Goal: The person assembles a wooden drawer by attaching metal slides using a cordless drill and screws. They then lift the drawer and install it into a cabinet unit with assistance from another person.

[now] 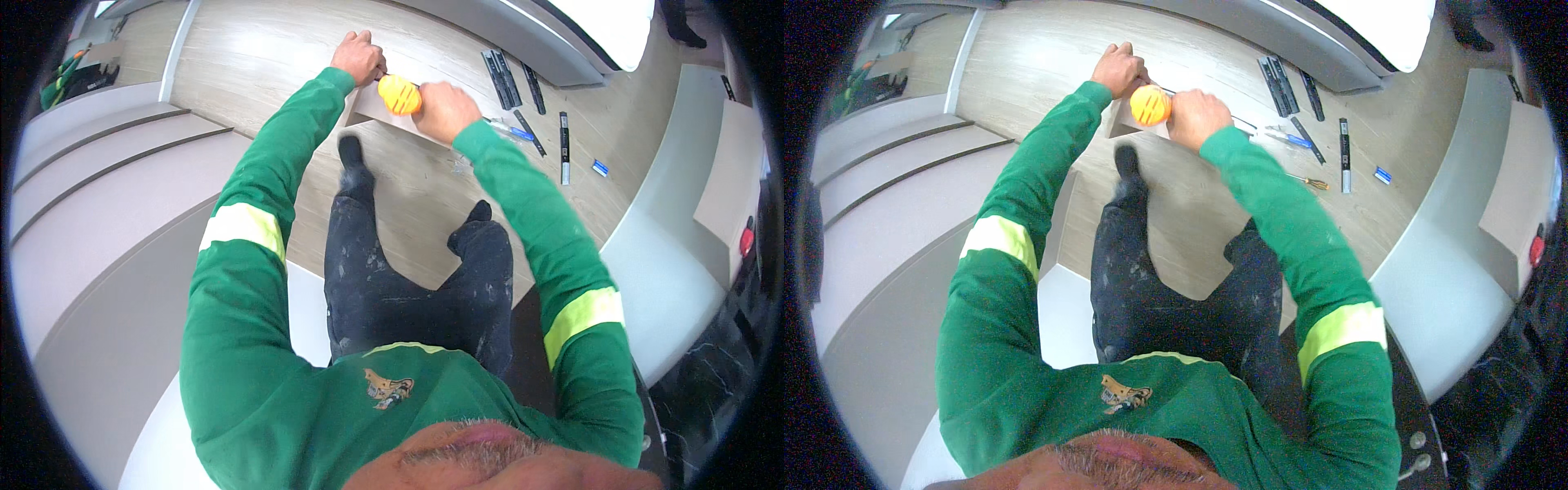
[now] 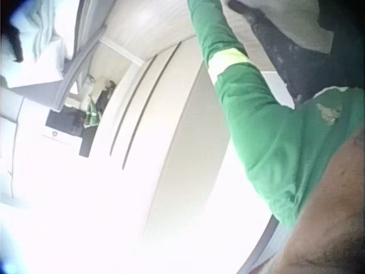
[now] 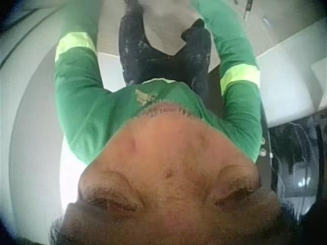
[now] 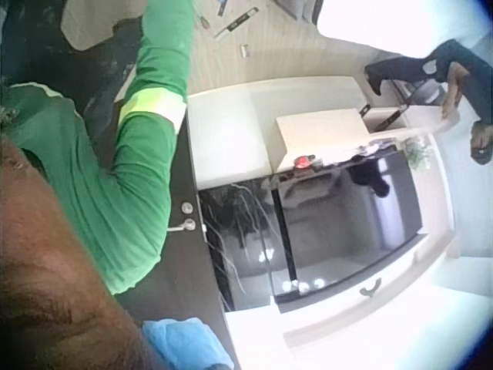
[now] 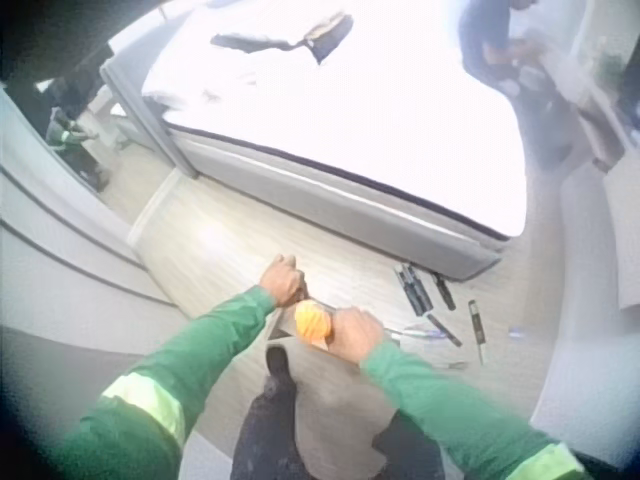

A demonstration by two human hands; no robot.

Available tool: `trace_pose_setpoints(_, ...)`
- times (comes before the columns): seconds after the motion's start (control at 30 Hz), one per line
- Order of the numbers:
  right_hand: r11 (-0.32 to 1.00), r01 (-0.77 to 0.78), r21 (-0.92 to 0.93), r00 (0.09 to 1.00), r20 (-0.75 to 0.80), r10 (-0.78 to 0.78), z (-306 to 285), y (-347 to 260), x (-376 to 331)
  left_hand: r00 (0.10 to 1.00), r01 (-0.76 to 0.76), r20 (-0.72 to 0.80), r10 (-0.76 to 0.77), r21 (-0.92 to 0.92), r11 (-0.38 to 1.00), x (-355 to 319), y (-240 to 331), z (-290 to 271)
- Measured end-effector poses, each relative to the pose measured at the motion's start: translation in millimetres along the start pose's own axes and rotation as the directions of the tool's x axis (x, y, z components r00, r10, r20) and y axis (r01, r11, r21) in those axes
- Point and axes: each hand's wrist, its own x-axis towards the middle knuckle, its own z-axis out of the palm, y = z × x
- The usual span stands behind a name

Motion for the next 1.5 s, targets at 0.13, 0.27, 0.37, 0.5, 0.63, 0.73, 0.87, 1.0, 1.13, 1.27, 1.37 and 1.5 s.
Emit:
trace_pose_setpoints(0.13,0.995,-0.095,0.010,0.995,0.016,0.094,19.4,-12.7,-19.5,0.998,-0.055,-0.028,0.056,0.011,0.998,3.2,-5.1,0.8)
trace_pose_setpoints(0.27,0.993,-0.110,-0.039,0.993,0.037,0.111,24.9,-20.5,-23.3,0.993,-0.105,0.038,0.108,-0.070,0.992,15.1,-12.1,-7.2)
trace_pose_setpoints(0.37,0.986,-0.163,0.045,0.984,0.081,0.159,20.9,-29.7,-19.9,0.992,-0.084,0.083,0.095,-0.131,0.988,9.9,-15.8,-0.7)
trace_pose_setpoints(0.5,0.949,-0.278,0.146,0.960,0.069,0.271,10.9,-36.1,-12.0,0.999,-0.005,0.037,0.012,-0.189,0.982,6.1,-15.8,-1.7)
trace_pose_setpoints(0.63,0.942,-0.294,0.163,0.956,0.068,0.286,4.2,-41.8,-4.9,0.973,0.161,0.224,-0.054,-0.493,0.855,8.3,-21.2,15.5)
trace_pose_setpoints(0.73,0.934,-0.326,0.148,0.944,0.111,0.312,-1.6,-45.9,-1.6,0.983,0.131,0.185,-0.021,-0.608,0.783,6.9,-22.5,22.2)
trace_pose_setpoints(0.87,0.906,-0.400,0.136,0.911,0.169,0.376,-16.7,-56.4,8.2,0.990,0.076,0.143,0.017,-0.616,0.784,2.6,-23.2,31.8)
trace_pose_setpoints(1.0,0.888,-0.437,0.145,0.893,0.190,0.408,-19.6,-56.5,11.5,0.988,0.056,0.150,0.035,-0.564,0.824,2.0,-19.0,34.4)
trace_pose_setpoints(1.13,0.891,-0.425,0.161,0.901,0.170,0.400,-17.6,-57.4,10.6,0.988,0.072,0.152,0.021,-0.581,0.811,-2.7,-17.3,39.1)
trace_pose_setpoints(1.27,0.878,-0.447,0.170,0.891,0.166,0.422,-18.1,-60.3,13.1,0.989,0.085,0.146,0.005,-0.600,0.795,-5.7,-18.2,35.1)
trace_pose_setpoints(1.37,0.890,-0.427,0.160,0.900,0.162,0.403,-16.3,-60.6,13.8,0.992,0.014,0.108,0.060,-0.585,0.811,-4.9,-20.7,43.2)
trace_pose_setpoints(1.5,0.893,-0.411,0.183,0.910,0.133,0.392,-16.6,-62.0,13.8,0.993,0.014,0.105,0.050,-0.536,0.844,-2.9,-18.5,45.3)
